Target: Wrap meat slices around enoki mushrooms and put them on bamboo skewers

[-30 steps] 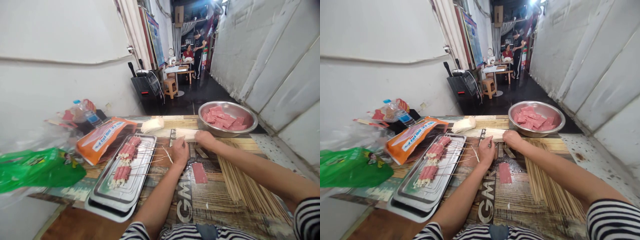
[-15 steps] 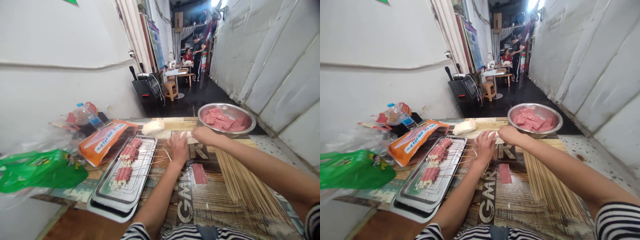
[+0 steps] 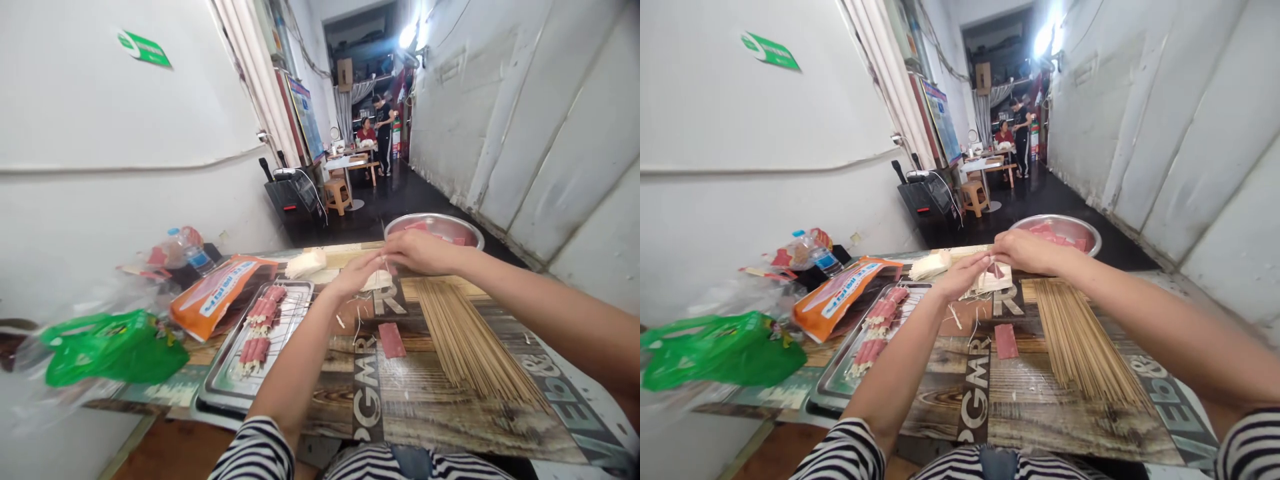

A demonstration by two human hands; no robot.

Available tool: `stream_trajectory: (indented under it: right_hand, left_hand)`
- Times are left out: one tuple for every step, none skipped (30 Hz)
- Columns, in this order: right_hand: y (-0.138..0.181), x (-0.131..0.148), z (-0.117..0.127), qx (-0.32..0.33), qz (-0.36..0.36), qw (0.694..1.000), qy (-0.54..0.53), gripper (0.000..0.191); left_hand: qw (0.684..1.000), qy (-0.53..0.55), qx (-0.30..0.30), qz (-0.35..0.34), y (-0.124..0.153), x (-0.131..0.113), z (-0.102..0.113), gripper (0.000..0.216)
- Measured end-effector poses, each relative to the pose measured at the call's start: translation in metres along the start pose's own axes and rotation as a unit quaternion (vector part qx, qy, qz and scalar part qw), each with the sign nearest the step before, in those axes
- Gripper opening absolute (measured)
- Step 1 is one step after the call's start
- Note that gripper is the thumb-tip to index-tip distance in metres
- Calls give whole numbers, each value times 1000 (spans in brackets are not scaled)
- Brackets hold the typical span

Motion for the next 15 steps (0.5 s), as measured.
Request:
stream_trajectory:
  right_hand:
    - [2, 0, 4, -7, 1, 1000, 8, 32]
    - [5, -1, 7, -15, 3, 1000, 16, 33]
    - [8, -2, 9, -20, 7, 1000, 23, 34]
    - [11, -4, 9, -23, 13, 999, 28, 34]
    - [15, -7, 8, -25, 18, 999, 30, 34]
    - [18, -10, 7, -25, 24, 999, 31, 33]
    - [21, -13, 5, -25, 28, 999, 30, 33]
    - [24, -15, 3, -22, 31, 999, 31, 33]
    - [28, -17, 1, -18, 32, 999, 33, 33]
    - [30, -18, -1, -15, 32, 999, 37, 32]
    - [33, -17, -2, -14, 30, 998, 45, 31]
    - [35, -14, -2, -18, 26, 998, 61, 28]
    - [36, -10, -3, -29, 22, 996, 84, 24]
    - [36, -4, -4, -41, 17, 993, 112, 20]
    - [36, 2, -6, -51, 13, 988, 142, 17]
  left_hand:
    - [999, 25, 11, 18, 0, -3, 0, 41]
    - [998, 47, 22, 37, 0, -5, -1, 41]
    - [996, 68, 32, 54, 0, -7, -1, 42]
    - [993, 89, 43, 71, 1, -7, -2, 43]
    - [989, 105, 55, 86, 2, -6, -3, 43]
    - [986, 116, 69, 102, 3, -4, -4, 45]
    - [983, 119, 80, 115, 4, -2, -5, 46]
    - [981, 115, 90, 127, 5, 1, -6, 47]
    - [980, 105, 96, 137, 5, 4, -7, 47]
    - [981, 91, 95, 144, 5, 8, -8, 46]
    - [982, 75, 86, 148, 5, 10, -9, 44]
    - [984, 58, 70, 152, 4, 13, -10, 41]
    - [986, 40, 50, 155, 3, 14, -10, 38]
    - [987, 23, 34, 158, 2, 14, -12, 35]
    - [987, 8, 24, 159, 1, 12, -13, 31]
Point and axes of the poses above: each hand's wrist, its own y-axis away from the middle knuckle, its own z-axis out of the back of the hand, x = y × z, the point moved 4 cm from there along -y, towards the middle knuckle, and after that the axes turned 3 degrees about x, right-handed, at the moved point
